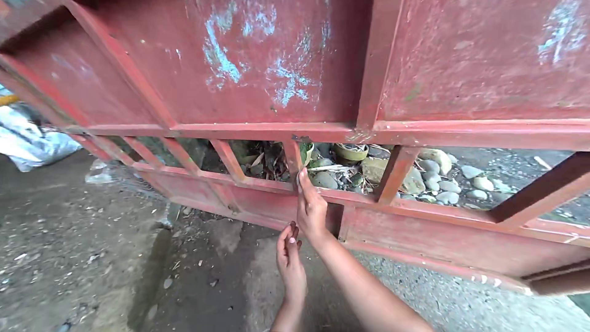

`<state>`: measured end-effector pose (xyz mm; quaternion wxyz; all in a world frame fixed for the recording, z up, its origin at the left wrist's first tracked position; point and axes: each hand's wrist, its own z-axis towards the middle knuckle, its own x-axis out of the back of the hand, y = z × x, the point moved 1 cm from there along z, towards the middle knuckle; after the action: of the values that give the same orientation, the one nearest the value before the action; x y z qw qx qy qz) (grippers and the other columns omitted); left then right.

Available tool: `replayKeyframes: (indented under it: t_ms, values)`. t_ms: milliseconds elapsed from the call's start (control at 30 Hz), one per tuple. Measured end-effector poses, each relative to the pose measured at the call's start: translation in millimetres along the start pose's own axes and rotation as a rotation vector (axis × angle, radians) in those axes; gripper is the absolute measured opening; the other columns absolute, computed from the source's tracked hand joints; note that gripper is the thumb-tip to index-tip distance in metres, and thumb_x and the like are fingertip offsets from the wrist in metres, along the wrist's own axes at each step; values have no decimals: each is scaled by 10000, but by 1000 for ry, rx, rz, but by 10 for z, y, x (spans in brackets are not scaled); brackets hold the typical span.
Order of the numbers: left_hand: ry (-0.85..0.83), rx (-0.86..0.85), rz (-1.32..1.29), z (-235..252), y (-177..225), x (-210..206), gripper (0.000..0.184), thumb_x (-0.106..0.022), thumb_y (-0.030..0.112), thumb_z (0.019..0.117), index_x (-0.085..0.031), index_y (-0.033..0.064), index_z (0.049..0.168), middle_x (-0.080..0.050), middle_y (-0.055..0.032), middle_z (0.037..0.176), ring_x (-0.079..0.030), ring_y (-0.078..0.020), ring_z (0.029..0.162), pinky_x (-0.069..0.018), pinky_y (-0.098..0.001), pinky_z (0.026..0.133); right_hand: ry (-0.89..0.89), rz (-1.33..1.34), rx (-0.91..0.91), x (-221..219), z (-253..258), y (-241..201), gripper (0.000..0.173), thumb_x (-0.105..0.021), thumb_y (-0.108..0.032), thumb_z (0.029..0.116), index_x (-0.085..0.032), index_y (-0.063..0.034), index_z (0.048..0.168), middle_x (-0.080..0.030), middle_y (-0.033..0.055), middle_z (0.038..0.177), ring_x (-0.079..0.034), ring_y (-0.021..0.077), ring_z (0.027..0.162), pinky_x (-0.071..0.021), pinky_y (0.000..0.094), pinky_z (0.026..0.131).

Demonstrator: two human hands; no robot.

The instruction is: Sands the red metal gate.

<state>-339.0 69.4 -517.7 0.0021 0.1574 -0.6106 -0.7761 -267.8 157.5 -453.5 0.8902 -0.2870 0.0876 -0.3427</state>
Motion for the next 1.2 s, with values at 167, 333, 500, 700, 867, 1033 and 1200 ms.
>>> replayKeyframes:
  t_ms: [167,333,500,700,867,1033,1200]
  values:
    - [-5,-22,8,22,-12,30,411,-367,156,1049,-520,-91,1340,-657,-143,1331,-648,-133,1212,-551,-312,986,65,-6,51,-148,417,-82,370,-522,-18,1013,-581,115,1354,-640,251,1351,-651,319,1249,-520,411,1062]
    - [9,58,23,153,-215,27,395,-373,105,1034,-516,-106,1336,-651,-153,1301,-646,-123,1178,-544,-296,978,27,-54,54,-16,-2,66,315,-526,36,956,-671,139,1216,-710,272,1200,-718,342,1126,-565,376,987]
    - [-7,104,3,96,-205,-55,383,-359,116,1037,-541,-88,1306,-673,-117,1260,-664,-102,1132,-553,-285,959,60,-12,101,-106,317,10,372,-502,12,1011,-583,106,1361,-653,237,1341,-671,283,1226,-536,372,1045]
    - [3,146,-46,122,-260,-129,306,-351,77,1064,-562,-65,1236,-672,-56,1108,-670,-63,1006,-563,-250,919,68,-58,53,-65,67,9,325,-521,40,950,-666,141,1222,-704,273,1214,-709,357,1142,-566,392,980]
    - [-64,17,-10,39,-244,-177,262,-391,28,1023,-603,-48,1157,-693,6,969,-670,-8,909,-563,-206,873,53,15,53,-96,-51,97,352,-497,25,990,-631,110,1304,-669,249,1309,-673,318,1221,-546,388,1043]
    - [-10,139,-57,37,-208,-172,318,-330,74,1051,-568,-61,1213,-680,-31,1060,-676,-47,975,-567,-241,907,95,-4,51,-119,195,-35,336,-515,28,958,-643,158,1240,-685,284,1249,-688,366,1180,-546,410,1012]
    - [45,97,-14,92,-236,-103,465,-231,219,1094,-500,-97,1305,-649,-72,1171,-653,-33,1050,-542,-230,959,35,38,93,-85,-20,44,350,-500,38,975,-637,122,1286,-662,269,1308,-656,345,1242,-533,402,1062]
